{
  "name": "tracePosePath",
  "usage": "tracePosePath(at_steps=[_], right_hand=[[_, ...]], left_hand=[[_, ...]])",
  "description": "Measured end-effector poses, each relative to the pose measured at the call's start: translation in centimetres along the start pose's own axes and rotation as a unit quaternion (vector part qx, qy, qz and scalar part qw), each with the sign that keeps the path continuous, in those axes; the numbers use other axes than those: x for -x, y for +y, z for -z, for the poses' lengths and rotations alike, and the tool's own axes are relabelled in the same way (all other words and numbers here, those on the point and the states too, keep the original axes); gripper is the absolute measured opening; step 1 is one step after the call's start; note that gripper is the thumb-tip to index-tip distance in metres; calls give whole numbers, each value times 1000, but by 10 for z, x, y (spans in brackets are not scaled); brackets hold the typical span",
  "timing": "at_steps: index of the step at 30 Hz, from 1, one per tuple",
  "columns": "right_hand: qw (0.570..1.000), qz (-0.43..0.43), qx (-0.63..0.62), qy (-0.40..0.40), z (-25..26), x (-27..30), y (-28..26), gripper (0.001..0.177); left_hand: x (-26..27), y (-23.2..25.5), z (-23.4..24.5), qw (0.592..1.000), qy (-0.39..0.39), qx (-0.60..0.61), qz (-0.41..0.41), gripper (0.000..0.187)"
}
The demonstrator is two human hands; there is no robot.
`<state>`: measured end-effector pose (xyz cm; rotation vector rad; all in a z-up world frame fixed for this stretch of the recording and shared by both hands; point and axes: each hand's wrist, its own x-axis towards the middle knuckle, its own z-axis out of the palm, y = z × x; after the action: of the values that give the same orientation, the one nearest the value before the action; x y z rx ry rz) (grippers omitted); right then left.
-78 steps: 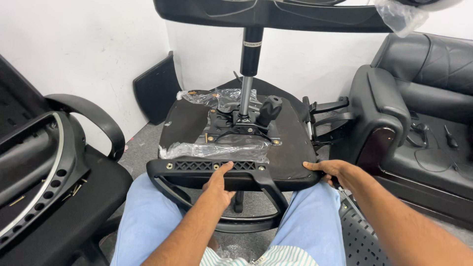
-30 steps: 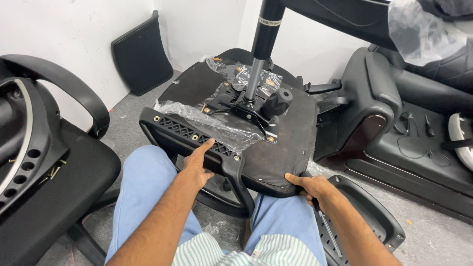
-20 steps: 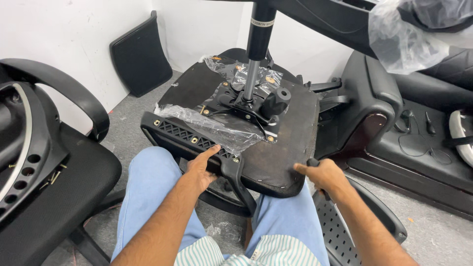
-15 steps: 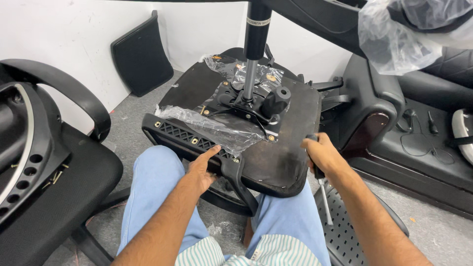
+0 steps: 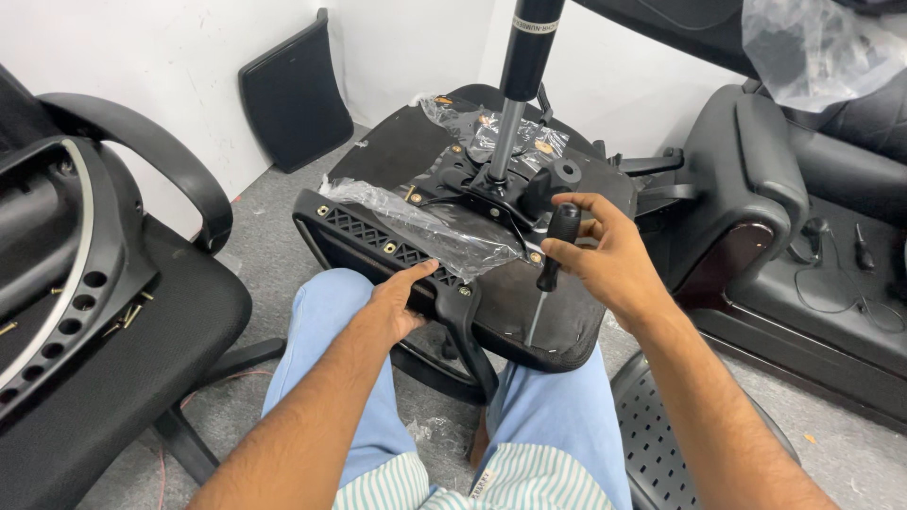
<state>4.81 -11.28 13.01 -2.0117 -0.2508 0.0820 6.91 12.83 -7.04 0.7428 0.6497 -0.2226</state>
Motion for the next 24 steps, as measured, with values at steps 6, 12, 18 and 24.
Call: tracePosePath(at_steps=[6,12,18,24], right_hand=[[996,82,9,40,4,9,-16,56],[993,102,-50,14,-6,7,-19,49],[980,160,-112,-29,-20,-2,-9,46],[973,196,-126,-1,-28,-23,11,44]], left_hand=[[-6,-7,-1,999,-7,24,-21,65],[-11,-14,3,999,29,8,-34,69],[-14,-12,2,998,36,-37,-25,82],[-9,-13,2,996,19,-78,-50,87]])
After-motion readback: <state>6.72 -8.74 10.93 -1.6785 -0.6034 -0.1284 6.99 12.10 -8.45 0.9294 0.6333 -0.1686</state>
